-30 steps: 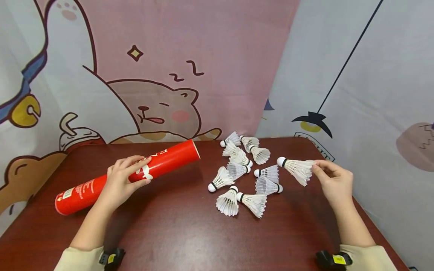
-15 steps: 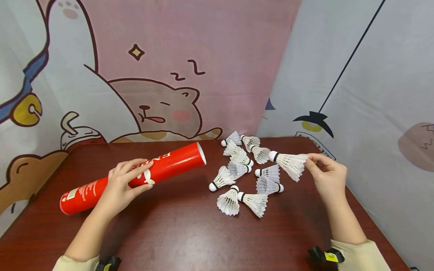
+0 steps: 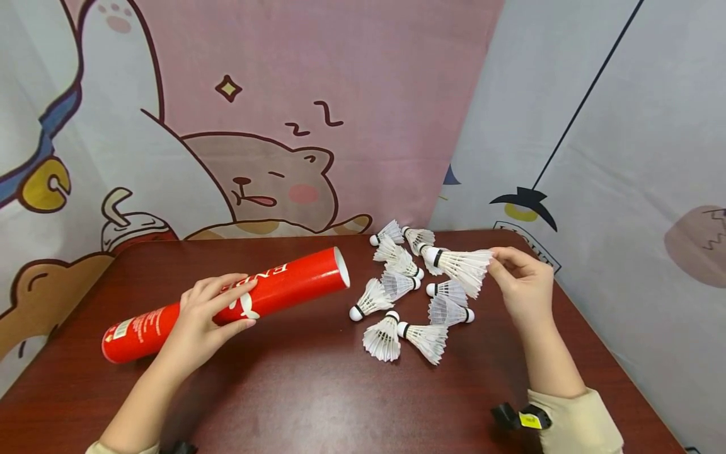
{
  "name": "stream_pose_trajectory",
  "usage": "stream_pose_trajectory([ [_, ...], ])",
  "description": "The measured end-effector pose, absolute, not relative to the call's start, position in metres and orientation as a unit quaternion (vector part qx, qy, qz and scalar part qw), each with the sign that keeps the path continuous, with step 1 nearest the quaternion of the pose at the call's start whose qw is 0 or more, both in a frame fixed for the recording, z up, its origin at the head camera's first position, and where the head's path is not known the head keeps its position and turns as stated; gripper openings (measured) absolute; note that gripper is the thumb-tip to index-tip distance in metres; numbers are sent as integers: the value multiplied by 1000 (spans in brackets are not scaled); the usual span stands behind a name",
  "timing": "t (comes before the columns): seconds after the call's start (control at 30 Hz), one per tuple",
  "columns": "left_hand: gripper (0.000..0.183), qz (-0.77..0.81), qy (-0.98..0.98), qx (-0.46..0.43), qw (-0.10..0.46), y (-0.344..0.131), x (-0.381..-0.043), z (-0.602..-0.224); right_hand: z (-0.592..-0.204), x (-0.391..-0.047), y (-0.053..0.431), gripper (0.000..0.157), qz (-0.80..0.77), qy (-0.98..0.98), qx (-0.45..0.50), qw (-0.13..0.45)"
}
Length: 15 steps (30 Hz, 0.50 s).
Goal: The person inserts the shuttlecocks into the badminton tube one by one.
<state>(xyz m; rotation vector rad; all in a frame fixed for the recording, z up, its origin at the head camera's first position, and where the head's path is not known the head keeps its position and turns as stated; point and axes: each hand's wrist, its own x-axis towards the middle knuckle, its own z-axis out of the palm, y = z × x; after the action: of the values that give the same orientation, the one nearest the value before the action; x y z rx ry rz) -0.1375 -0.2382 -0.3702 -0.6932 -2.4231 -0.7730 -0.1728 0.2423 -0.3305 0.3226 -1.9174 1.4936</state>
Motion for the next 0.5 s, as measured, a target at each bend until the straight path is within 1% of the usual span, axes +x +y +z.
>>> stream_pose_trajectory([
  [0.17, 74, -284, -887, -260, 254, -236, -134, -371, -328, -174, 231, 10, 572, -738, 150, 324],
  [0.23, 74, -286, -886, -262, 255, -236, -133, -371, -327, -175, 226, 13, 578, -735, 161, 316],
  [0.4, 73, -290, -882, -270, 256, -234, -130, -369, -325, -177, 213, 25, 608, -713, 184, 297],
  [0.5, 72, -292, -880, -273, 257, -234, -128, -368, -325, -180, 205, 28, 627, -700, 197, 279],
])
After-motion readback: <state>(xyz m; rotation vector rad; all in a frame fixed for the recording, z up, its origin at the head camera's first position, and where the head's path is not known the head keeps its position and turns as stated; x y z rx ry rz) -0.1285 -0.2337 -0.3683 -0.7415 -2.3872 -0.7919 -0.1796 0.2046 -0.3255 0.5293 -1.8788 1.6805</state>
